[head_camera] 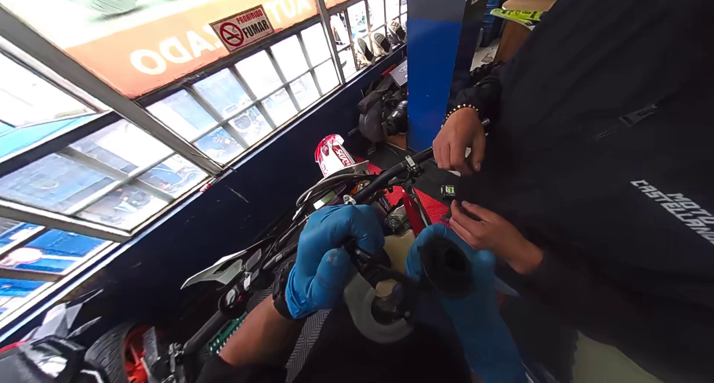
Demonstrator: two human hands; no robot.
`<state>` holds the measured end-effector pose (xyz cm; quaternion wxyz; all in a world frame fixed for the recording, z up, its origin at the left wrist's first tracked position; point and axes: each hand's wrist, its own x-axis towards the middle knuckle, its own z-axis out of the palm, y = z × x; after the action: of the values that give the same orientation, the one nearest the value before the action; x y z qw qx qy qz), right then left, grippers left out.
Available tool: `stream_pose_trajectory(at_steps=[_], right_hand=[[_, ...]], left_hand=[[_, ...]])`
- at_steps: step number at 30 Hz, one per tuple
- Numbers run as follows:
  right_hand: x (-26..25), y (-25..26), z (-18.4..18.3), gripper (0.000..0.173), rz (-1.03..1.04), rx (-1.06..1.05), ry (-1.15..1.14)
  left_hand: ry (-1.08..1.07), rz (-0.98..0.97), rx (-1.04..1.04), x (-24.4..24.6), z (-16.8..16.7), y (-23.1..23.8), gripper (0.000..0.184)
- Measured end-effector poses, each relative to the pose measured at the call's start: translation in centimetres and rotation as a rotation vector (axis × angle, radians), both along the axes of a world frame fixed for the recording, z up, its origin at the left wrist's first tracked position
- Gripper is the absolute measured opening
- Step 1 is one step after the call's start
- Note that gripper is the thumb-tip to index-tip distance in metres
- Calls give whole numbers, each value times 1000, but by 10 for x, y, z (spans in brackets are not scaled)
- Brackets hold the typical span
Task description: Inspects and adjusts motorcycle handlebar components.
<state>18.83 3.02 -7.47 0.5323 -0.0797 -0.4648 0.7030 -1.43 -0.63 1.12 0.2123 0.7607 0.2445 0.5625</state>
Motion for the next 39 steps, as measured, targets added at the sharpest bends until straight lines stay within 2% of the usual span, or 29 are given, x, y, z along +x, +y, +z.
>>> stream_pose_trajectory(at_steps=[4, 6, 8, 10, 11, 13, 16, 21, 24, 27, 29, 30, 31, 33, 35, 37, 39], right_hand=[[11, -3, -6, 56, -33, -44, 20], [23, -10, -18, 44, -95, 44, -139], [32, -22, -46, 26, -247, 141, -640], [35, -35, -96, 44, -303, 164, -1232], [37, -43, -125, 51, -275, 133, -1406], [43, -56, -173, 59, -207, 52, -1526], [48, -69, -200, 54, -190, -39, -1443], [54, -66, -202, 59, -173, -67, -1346], [63, -63, -213, 45, -159, -47, -1271], [66, -61, -213, 39, -223, 7, -1326], [63, -62, -190, 37, -299, 99, -1334], [59, -62, -166, 32, -344, 163, -1262], [55, -64, -133, 25, -374, 204, -1119], [45, -70, -66, 19, -355, 201, -674], [36, -60, -15, 30, -273, 239, -351], [29, -43, 14, 33, -191, 278, -224], [21, -34, 26, 20, -140, 253, -154]], left_hand=[[7, 36, 3, 4, 3, -1, 53], [7, 41, 14, 5, 2, -2, 53], [6, 23, 21, 1, 3, -1, 51], [-18, -14, 23, -2, 1, 2, 48], [-32, -23, 25, -2, 0, 3, 48], [-50, -23, 28, -1, 0, 4, 49], [-59, -1, 52, 1, -2, 4, 46], [-21, 77, 119, 4, -6, 1, 46], [1, 131, 165, 4, -9, -2, 47], [17, 146, 176, 5, -13, -4, 49], [37, 151, 181, 6, -14, -6, 49], [54, 145, 185, 7, -15, -6, 48], [76, 144, 190, 8, -16, -7, 47], [137, 165, 214, 12, -19, -12, 45], [194, 206, 274, 17, -23, -15, 45], [245, 249, 316, 19, -29, -18, 44], [279, 283, 346, 19, -32, -21, 44]])
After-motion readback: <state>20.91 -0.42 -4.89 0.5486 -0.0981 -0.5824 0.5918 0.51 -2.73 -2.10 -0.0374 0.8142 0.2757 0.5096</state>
